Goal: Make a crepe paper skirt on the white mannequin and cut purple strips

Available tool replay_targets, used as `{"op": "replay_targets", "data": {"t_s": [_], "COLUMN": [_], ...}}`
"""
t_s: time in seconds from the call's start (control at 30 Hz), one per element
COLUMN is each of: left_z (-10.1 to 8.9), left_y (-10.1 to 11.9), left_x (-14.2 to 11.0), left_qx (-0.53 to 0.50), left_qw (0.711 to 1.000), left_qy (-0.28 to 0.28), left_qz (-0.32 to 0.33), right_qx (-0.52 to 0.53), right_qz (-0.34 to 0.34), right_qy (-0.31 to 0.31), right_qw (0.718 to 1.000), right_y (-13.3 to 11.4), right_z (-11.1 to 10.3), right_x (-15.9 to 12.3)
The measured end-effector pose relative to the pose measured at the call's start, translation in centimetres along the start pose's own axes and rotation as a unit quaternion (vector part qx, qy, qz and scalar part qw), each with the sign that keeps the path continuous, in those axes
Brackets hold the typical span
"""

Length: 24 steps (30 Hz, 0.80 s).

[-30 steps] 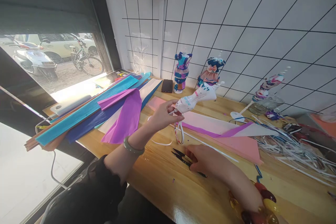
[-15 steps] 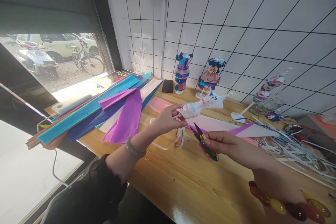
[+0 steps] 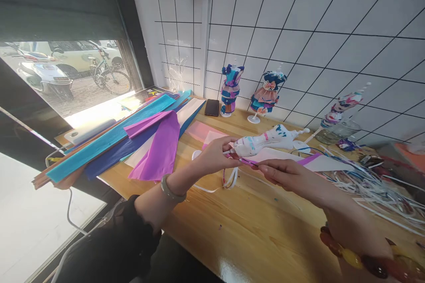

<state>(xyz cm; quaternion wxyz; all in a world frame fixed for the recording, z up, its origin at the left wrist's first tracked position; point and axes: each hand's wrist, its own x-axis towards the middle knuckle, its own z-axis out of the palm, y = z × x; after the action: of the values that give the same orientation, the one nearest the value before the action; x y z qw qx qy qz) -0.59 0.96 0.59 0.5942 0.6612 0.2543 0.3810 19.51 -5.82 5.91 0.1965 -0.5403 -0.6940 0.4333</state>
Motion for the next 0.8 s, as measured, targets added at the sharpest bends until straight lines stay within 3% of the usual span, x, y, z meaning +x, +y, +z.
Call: {"op": "replay_targets", "data": {"t_s": [0.8], "left_z": [0.59], "left_y": [-0.19], "left_x": [-0.05], "left_qx": [-0.03], "left_qw": [0.998], "left_qy": [-0.045], "left_qz": [-0.022], "right_qx": [0.03], "right_qz": [-0.018], "right_qy": [-0.017], "right_qw": [0.999], "right_y": [0.68], "right_z": [0.17], "right_x": [0.51]}}
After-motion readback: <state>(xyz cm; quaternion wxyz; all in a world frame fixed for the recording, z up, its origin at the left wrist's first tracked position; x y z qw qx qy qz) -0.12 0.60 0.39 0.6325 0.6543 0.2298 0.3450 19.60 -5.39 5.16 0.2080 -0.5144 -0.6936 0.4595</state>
